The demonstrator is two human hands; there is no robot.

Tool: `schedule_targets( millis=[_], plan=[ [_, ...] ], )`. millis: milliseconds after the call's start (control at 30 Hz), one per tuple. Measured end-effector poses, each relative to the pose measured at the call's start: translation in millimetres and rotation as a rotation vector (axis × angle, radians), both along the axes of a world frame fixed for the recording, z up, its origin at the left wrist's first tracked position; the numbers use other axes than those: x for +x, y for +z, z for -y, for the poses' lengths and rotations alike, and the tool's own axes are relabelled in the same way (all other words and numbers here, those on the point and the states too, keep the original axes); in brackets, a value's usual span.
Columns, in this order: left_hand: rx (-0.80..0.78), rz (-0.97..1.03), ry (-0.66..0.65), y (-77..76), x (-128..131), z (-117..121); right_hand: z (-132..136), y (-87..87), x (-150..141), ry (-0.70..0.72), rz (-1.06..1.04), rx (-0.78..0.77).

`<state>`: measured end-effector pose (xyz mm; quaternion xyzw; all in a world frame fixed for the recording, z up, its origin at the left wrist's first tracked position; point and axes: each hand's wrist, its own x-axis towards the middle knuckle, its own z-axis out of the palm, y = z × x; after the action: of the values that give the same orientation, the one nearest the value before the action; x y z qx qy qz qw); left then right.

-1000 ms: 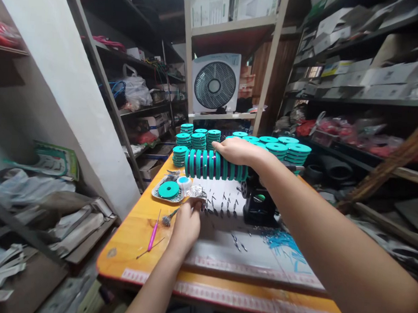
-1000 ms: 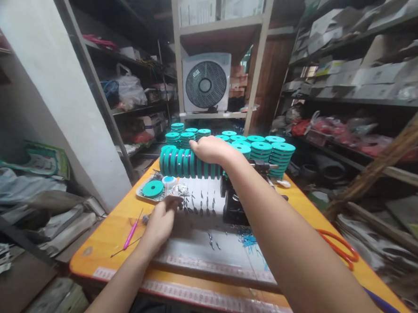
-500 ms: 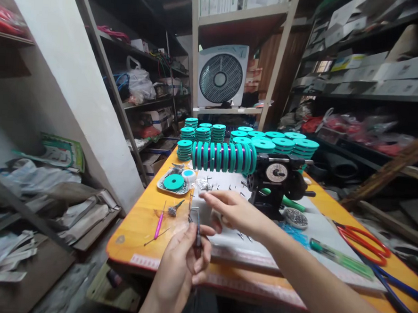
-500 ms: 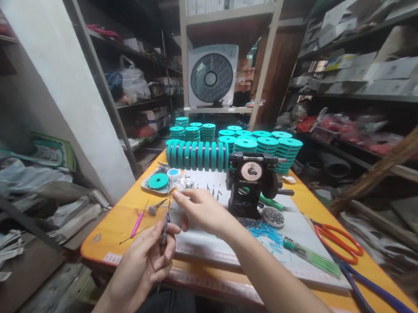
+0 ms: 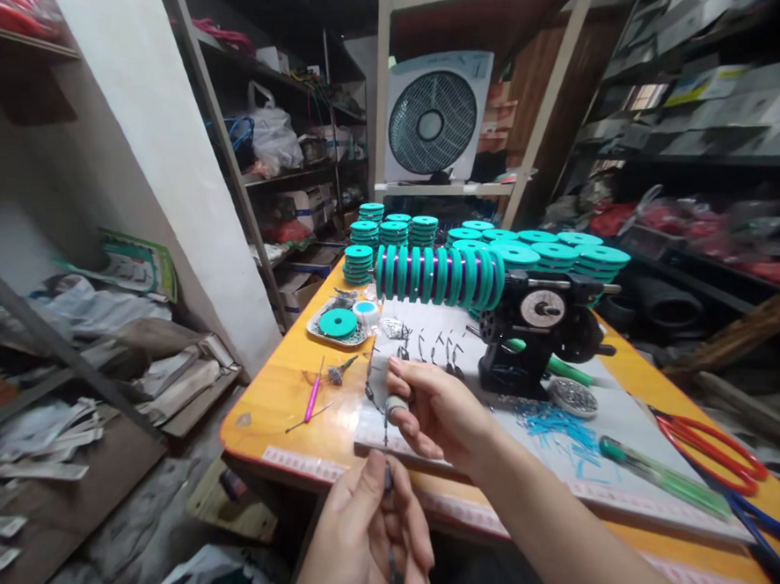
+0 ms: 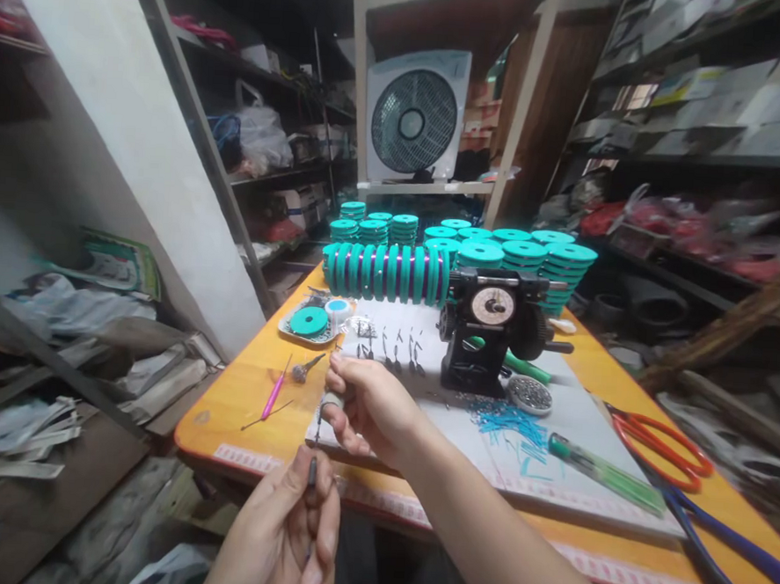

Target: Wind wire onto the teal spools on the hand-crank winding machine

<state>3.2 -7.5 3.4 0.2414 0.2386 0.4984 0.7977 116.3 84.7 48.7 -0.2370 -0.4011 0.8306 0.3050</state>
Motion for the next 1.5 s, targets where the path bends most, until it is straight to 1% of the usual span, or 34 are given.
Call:
schedule_targets(
  millis=[100,167,233,333,433,633,767,833,867,967,1000,1033,1100,1167,1233,1267,1333,1367,1400,1500],
  plan=[
    [-0.057,0.057,-0.021,-19.9,1,4,2,1.0,2,-0.026,0.02,-0.017],
    [-0.099,0.052,-0.026,-24.6,1,8,3,0.5,3,-0.03,0.024,-0.029],
    [-0.126,0.007,-0.038,-19.7,-1,12,3,-0.8,4,-0.028,0.023,-0.039],
    [-0.161,-0.062,-0.055,-4.4,-5,18,3,-3.1,5,-0.024,0.008,-0.036],
    [-0.195,-0.065,-0.077,4.4,-6,21,3,-4.3,6,-0.026,0.004,-0.042],
    [-0.242,-0.021,-0.057,1.3,-4,22,3,-4.7,7,-0.025,-0.003,-0.048],
    [-0.218,-0.009,-0.064,-1.7,-6,23,4,-4.4,7,-0.003,-0.008,-0.023],
    [-0.15,-0.035,-0.074,-5.3,-6,22,4,-3.4,9,-0.002,0.018,0.031],
    [-0.082,-0.072,-0.051,-7.3,-7,19,3,-2.3,10,-0.009,0.053,0.08],
    [0.203,-0.256,0.12,-9.8,-7,7,-1,3.8,15,-0.054,0.235,0.309],
    [0.276,-0.318,0.173,-8.1,-8,2,-3,6.7,17,-0.068,0.301,0.397],
    [0.321,-0.369,0.2,-4.8,-8,-4,-5,10.1,19,-0.075,0.362,0.482],
    [0.332,-0.424,0.174,5.3,-7,-15,-7,17.3,23,-0.071,0.47,0.619],
    [0.301,-0.447,0.106,16.3,-6,-24,-9,23.8,25,-0.052,0.566,0.677],
    [0.273,-0.452,0.056,23.1,-4,-31,-9,27.7,26,-0.035,0.616,0.67],
    [0.261,-0.454,0.038,24.2,-3,-34,-9,28.3,26,-0.028,0.617,0.666],
    [0.242,-0.446,0.014,22.5,-1,-38,-9,26.4,27,-0.014,0.546,0.63],
    [0.233,-0.422,0.004,20.4,1,-39,-9,24.2,26,-0.002,0.469,0.573],
    [0.222,-0.385,0.0,18.3,2,-39,-9,21.4,26,0.014,0.37,0.483],
    [0.166,-0.229,0.038,13.6,5,-33,-9,12.8,20,0.041,0.064,0.124]
  ],
)
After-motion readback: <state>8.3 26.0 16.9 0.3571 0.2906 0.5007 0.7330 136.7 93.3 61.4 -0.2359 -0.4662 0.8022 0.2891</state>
